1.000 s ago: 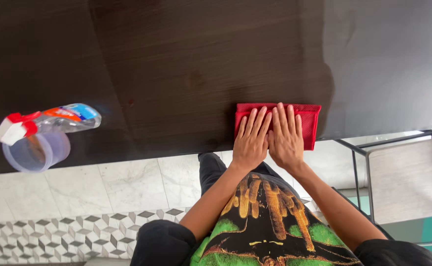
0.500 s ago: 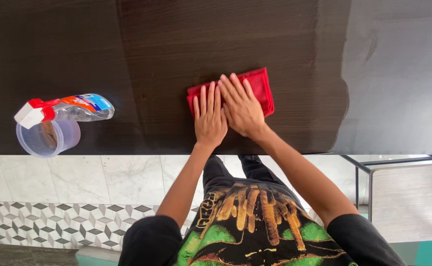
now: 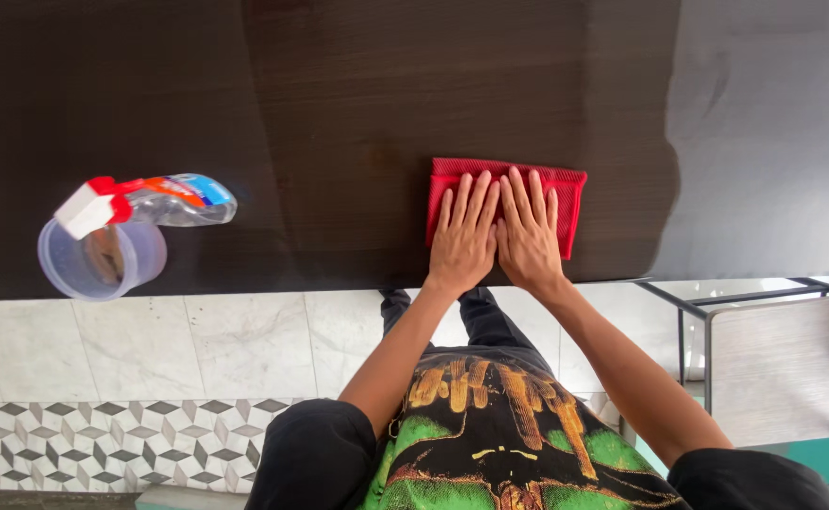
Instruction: The person applies a dark liquid to a large dark tabletop using a brush, then wipes the surface with a red cloth. They spray a cleaning solution onto the cloth and continue wiping the table to remove residue and dry the surface.
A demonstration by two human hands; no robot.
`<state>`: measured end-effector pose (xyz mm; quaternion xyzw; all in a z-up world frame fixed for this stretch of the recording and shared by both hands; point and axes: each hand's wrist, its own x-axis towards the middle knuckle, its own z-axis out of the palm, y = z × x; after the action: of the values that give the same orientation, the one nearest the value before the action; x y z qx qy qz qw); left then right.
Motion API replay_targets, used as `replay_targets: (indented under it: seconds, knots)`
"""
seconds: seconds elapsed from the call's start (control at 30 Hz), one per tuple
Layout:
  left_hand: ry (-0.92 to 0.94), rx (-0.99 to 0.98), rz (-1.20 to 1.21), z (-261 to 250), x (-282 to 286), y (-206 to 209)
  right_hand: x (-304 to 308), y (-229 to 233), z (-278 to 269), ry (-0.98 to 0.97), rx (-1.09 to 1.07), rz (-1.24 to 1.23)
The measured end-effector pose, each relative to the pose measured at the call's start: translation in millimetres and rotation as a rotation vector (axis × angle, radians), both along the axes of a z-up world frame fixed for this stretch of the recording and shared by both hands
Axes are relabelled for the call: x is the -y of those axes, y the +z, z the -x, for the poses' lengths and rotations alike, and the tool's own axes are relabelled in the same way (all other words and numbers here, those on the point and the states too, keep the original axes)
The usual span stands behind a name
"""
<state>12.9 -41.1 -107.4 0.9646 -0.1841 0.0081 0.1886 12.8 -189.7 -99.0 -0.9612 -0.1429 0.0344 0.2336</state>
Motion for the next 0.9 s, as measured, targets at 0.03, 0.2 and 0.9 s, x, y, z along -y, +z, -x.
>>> replay_targets:
  seconds: [0.03, 0.2, 0.9]
  knots:
    - [-0.009, -0.024, -0.01, 12.1, -9.1, 2.1, -7.6, 0.2, 12.2, -0.005, -0.014, 0.012]
    - [0.03, -0.052, 0.011, 63.8, -69.5, 5.0, -71.0, -0.5, 54.0, 0.037, -0.066, 0.078]
    - [0.119, 0.015, -0.067, -29.2, -203.1, 6.6, -205.0, 13.7, -48.3, 0.077, 0.095, 0.067]
